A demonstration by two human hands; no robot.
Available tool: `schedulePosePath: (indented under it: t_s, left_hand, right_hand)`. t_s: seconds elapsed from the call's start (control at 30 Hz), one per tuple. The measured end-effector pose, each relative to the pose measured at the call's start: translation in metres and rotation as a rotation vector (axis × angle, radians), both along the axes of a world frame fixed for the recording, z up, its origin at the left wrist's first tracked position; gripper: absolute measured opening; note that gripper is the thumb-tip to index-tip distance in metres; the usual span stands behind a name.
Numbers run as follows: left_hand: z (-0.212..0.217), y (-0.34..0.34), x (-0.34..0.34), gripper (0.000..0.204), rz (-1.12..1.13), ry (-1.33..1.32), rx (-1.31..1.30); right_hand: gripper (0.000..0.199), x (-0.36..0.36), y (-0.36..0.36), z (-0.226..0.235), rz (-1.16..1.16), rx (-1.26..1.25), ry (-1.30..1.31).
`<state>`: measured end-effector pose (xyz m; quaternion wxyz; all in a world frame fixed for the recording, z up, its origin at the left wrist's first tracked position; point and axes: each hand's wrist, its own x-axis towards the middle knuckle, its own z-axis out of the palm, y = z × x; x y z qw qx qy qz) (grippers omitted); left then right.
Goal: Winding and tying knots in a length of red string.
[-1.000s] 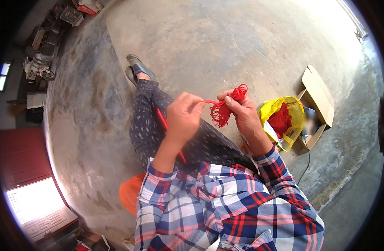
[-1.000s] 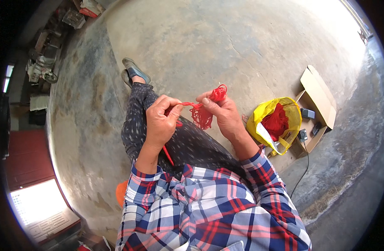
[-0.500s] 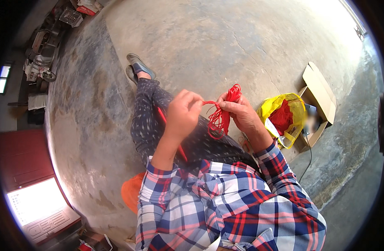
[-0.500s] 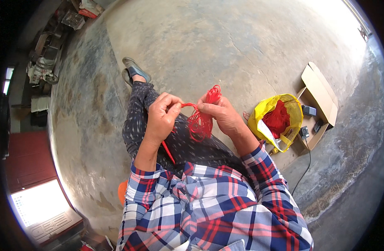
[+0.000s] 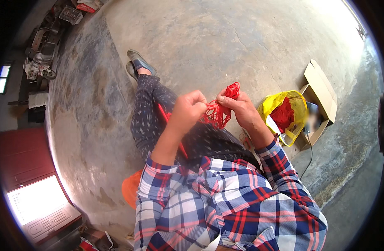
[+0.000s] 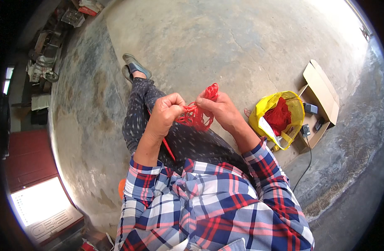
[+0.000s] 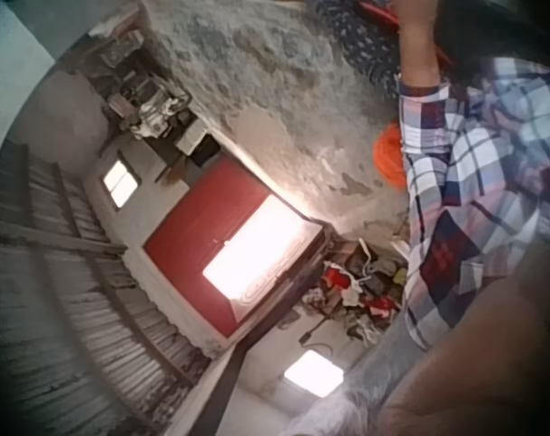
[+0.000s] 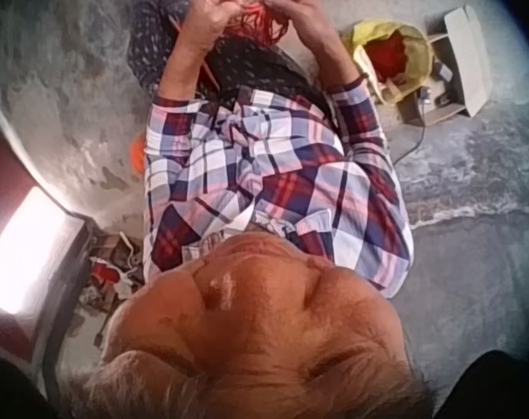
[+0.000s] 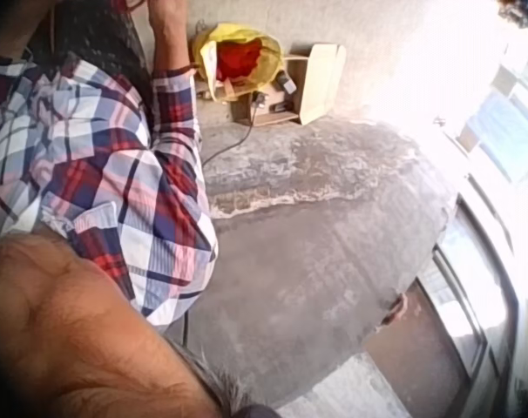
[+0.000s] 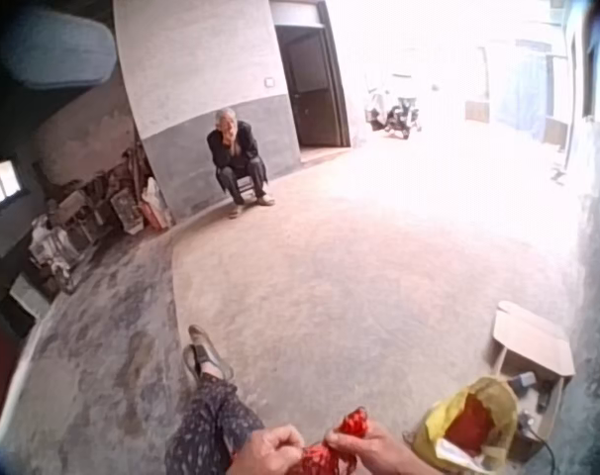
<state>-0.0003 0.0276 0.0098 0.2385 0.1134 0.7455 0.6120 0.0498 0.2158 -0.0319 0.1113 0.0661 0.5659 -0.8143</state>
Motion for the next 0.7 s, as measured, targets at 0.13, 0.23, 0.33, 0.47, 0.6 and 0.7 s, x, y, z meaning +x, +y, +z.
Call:
schedulePosePath:
  t_s: [0.13, 0.23, 0.33, 0.47, 0.6, 0.7]
  left_hand:
    - [-0.008, -0.003, 0.000, 0.010, 0.155, -0.015, 0.071]
    - [-0.004, 0.006, 0.005, 0.009, 0.283, 0.013, 0.108]
    - [-0.004, 0.003, 0.000, 0.007, 0.297, -0.088, 0.246]
    - [-0.007, -0.007, -0.004, 0.007, 0.229, -0.281, 0.411]
    - [-0.011, -0.016, -0.007, 0.010, 0.245, -0.390, 0.800]
    - [-0.014, -0.017, -0.007, 0.007, 0.237, -0.416, 0.814]
  right_hand:
    - [0.017, 0.000, -0.002, 0.004, 0.144, 0.023, 0.070]
    - [0.019, 0.000, -0.005, 0.005, 0.188, 0.044, 0.042]
    - [0.018, -0.003, -0.002, -0.003, 0.317, 0.035, 0.014]
    - [0.018, -0.007, 0.001, -0.016, 0.210, 0.035, -0.006]
    - [0.018, -0.009, 0.003, -0.024, 0.139, 0.106, 0.002]
    - [0.017, -0.008, 0.004, -0.021, 0.103, 0.062, 0.028]
